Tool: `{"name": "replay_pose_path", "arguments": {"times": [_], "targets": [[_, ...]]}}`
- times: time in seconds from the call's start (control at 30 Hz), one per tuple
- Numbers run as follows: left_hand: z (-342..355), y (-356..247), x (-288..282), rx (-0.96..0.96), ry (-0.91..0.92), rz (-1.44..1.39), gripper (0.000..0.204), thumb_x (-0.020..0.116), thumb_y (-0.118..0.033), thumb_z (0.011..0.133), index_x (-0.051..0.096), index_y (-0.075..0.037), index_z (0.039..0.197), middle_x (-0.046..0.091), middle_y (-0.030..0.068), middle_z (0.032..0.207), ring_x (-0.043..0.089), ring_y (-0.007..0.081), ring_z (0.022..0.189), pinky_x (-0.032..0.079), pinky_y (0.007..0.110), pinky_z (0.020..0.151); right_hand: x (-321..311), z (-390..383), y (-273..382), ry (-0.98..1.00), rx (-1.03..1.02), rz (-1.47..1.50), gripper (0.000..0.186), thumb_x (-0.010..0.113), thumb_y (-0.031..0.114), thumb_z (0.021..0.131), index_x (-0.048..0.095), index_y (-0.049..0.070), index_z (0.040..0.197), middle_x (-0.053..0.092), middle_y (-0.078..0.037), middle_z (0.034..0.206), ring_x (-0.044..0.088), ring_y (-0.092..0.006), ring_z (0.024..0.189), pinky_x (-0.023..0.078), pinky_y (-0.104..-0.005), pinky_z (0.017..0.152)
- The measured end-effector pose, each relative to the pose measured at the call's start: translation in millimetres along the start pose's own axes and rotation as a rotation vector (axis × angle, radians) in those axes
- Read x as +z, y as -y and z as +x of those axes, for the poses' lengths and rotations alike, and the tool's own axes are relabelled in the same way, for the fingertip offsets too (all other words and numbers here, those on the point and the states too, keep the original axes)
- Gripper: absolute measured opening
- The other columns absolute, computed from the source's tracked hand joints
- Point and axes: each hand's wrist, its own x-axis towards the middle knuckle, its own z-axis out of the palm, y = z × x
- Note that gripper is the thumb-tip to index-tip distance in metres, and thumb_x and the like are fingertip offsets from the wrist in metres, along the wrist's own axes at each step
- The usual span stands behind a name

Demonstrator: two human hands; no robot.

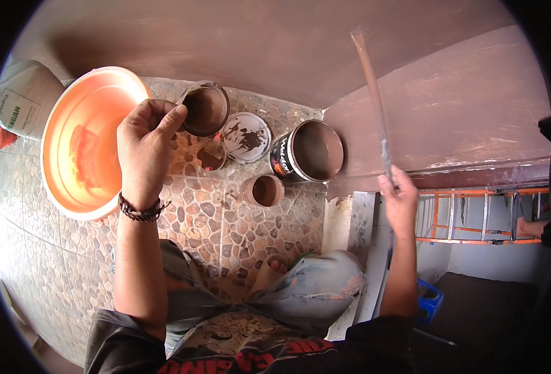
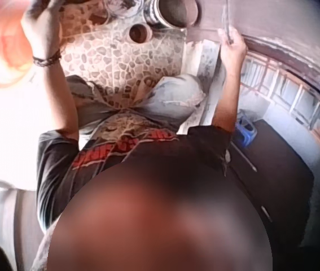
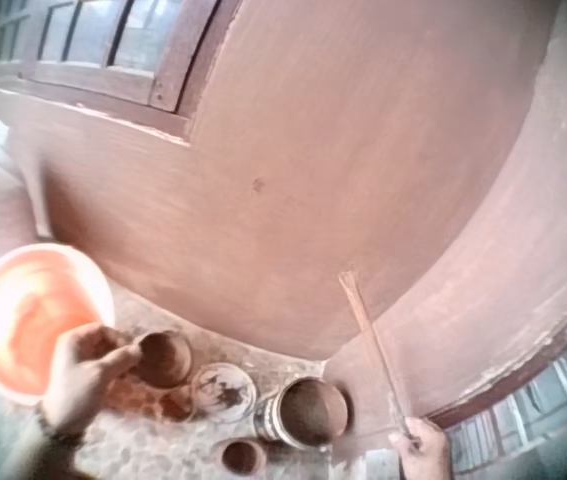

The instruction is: The person walks up a staircase carrying a paint can and a stick, then sits on the floor. They open the paint can and use the stick to stir the paint. They pour some paint into a smaller container and continue mixing.

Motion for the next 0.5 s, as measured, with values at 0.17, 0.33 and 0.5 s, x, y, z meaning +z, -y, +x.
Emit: {"name": "replay_pose_path", "arguments": {"times": [0.17, 0.33, 0.5], "targets": [[-2.4, 0.5, 1.3, 0.002, 0.032, -0.007, 0.010, 0.066, -0.010, 0.086, 0.064, -0.001, 0.083, 0.061, -0.0033, 0.073, 0.049, 0.0019, 0.064, 0.040, 0.018, 0.059, 44.9, -26.2, -88.3, 0.110, 0.019, -0.282, 0.031, 0.067, 0.015, 0.083, 0.063, 0.000, 0.110, 0.065, -0.024, 0.097, 0.064, -0.0394, 0.093, 0.050, -0.0417, 0.083], [-6.7, -1.6, -2.2, -0.001, 0.049, -0.007, 0.009, 0.066, -0.010, 0.087, 0.064, -0.001, 0.084, 0.062, -0.0022, 0.075, 0.050, 0.0023, 0.064, 0.041, 0.018, 0.060, 46.1, -41.7, -136.6, 0.266, 0.140, -0.555, 0.029, 0.065, 0.014, 0.084, 0.063, 0.006, 0.111, 0.064, -0.021, 0.101, 0.060, -0.0415, 0.092, 0.048, -0.0476, 0.078], [-7.3, -3.1, -0.7, 0.006, 0.077, 0.002, 0.009, 0.064, -0.009, 0.088, 0.063, -0.001, 0.086, 0.063, -0.0011, 0.077, 0.053, 0.0031, 0.067, 0.042, 0.019, 0.062, 52.0, -50.1, -161.8, 0.329, 0.298, -0.724, 0.030, 0.062, 0.017, 0.085, 0.063, 0.012, 0.115, 0.065, -0.016, 0.104, 0.060, -0.0386, 0.097, 0.048, -0.0484, 0.082]]}}
